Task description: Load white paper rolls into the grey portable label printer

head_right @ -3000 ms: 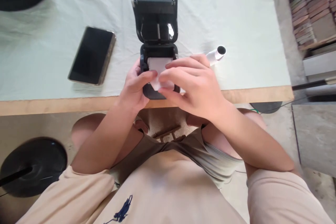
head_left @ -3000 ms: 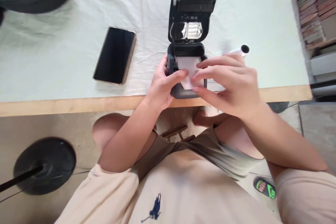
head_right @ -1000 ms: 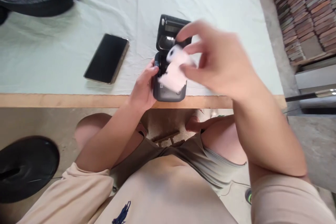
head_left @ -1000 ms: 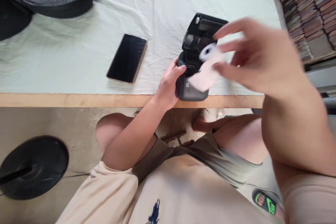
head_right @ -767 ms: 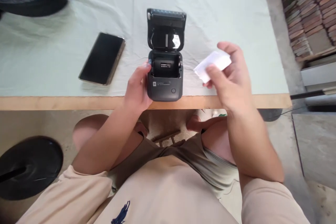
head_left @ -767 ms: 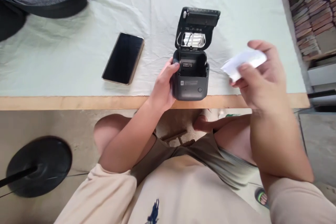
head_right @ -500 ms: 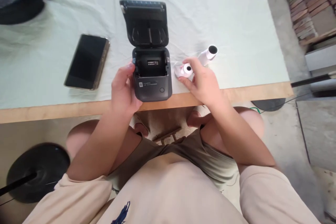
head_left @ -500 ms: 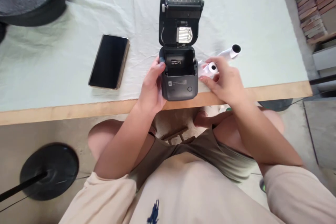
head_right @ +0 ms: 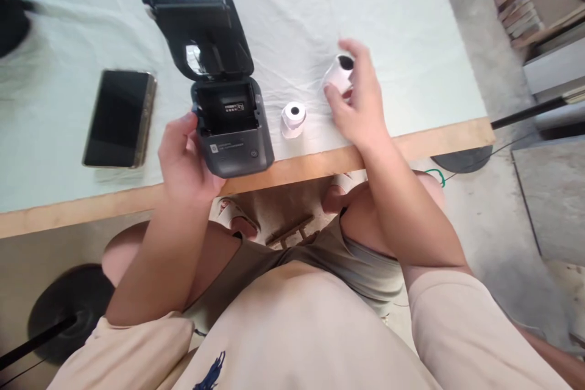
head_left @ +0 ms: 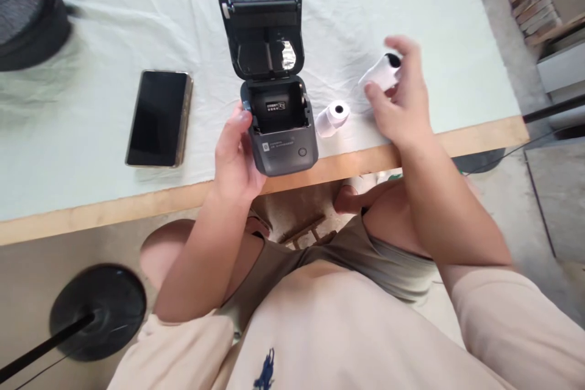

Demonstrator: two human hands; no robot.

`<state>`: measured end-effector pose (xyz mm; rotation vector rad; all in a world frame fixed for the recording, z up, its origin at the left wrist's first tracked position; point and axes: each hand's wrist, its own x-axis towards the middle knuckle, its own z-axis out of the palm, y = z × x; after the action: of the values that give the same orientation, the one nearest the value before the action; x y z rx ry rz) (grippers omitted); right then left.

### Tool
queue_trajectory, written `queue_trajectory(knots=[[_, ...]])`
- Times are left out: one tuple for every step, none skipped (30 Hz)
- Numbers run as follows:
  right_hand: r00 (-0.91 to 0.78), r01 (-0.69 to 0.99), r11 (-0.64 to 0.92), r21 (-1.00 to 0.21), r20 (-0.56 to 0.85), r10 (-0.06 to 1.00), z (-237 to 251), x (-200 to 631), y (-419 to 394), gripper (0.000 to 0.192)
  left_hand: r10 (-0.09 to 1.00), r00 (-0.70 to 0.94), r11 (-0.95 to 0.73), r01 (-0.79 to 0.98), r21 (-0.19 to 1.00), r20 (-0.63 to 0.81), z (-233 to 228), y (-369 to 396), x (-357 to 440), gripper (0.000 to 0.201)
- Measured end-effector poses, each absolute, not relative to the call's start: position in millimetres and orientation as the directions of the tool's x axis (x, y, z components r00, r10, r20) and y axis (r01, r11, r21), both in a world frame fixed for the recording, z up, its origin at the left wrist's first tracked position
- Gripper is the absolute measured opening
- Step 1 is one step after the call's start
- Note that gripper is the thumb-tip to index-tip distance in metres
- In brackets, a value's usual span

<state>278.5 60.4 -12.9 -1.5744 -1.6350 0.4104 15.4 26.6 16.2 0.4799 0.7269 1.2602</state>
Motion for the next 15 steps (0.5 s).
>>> queue_trajectory(knots=[[0.157, 0.559, 0.158, -0.814, 0.291, 0.944, -9, 279, 58, 0.06, 0.964, 0.134, 0.26, -0.678, 0.688, -0.232, 16, 27, 15, 0.013], [0.204, 0.407, 0.134, -0.904, 0.233, 0.951, -6, 279, 55, 0.063, 0.964, 0.132, 0.259, -0.676, 0.69, -0.233, 16, 27, 16, 0.014], [0.23, 0.235, 0.096, -0.967, 0.151, 0.962, -2, 280, 53, 0.062, 0.965, 0.122, 0.252, -0.674, 0.695, -0.231, 15, 27, 16, 0.015], [0.226, 0.065, 0.047, -0.997, 0.061, 0.972, 1, 280, 52, 0.057, 0.968, 0.116, 0.243, -0.671, 0.7, -0.225, 15, 27, 16, 0.015], [0.193, -0.082, -0.007, -0.997, -0.023, 0.981, 4, 280, 51, 0.049, 0.971, 0.105, 0.228, -0.669, 0.708, -0.214, 14, 26, 16, 0.016], [0.151, -0.189, -0.056, -0.98, -0.086, 0.985, 6, 280, 51, 0.041, 0.974, 0.102, 0.218, -0.664, 0.715, -0.203, 13, 26, 16, 0.016], [0.123, -0.252, -0.092, -0.963, -0.126, 0.984, 7, 279, 51, 0.037, 0.975, 0.102, 0.214, -0.661, 0.719, -0.197, 13, 26, 15, 0.016], [0.116, -0.275, -0.112, -0.955, -0.149, 0.982, 7, 277, 52, 0.037, 0.974, 0.107, 0.22, -0.659, 0.72, -0.2, 12, 25, 15, 0.016], [0.136, -0.267, -0.109, -0.957, -0.149, 0.979, 8, 275, 52, 0.041, 0.972, 0.117, 0.231, -0.657, 0.717, -0.206, 12, 25, 14, 0.017], [0.167, -0.229, -0.089, -0.969, -0.129, 0.977, 9, 271, 51, 0.047, 0.97, 0.123, 0.237, -0.66, 0.713, -0.209, 13, 24, 14, 0.018], [0.194, -0.164, -0.056, -0.985, -0.088, 0.977, 11, 266, 50, 0.053, 0.97, 0.129, 0.238, -0.666, 0.707, -0.205, 13, 24, 14, 0.02], [0.206, -0.078, -0.008, -0.997, -0.024, 0.978, 14, 261, 47, 0.058, 0.972, 0.137, 0.231, -0.676, 0.7, -0.188, 13, 23, 14, 0.021], [0.201, 0.017, 0.058, -0.998, 0.061, 0.978, 19, 254, 42, 0.062, 0.976, 0.145, 0.218, -0.687, 0.693, -0.163, 13, 23, 14, 0.022], [0.173, 0.117, 0.136, -0.984, 0.155, 0.973, 26, 247, 37, 0.064, 0.979, 0.155, 0.204, -0.697, 0.687, -0.132, 13, 23, 15, 0.023], [0.121, 0.214, 0.213, -0.953, 0.242, 0.963, 35, 239, 31, 0.065, 0.981, 0.166, 0.192, -0.705, 0.682, -0.104, 13, 23, 16, 0.024]])
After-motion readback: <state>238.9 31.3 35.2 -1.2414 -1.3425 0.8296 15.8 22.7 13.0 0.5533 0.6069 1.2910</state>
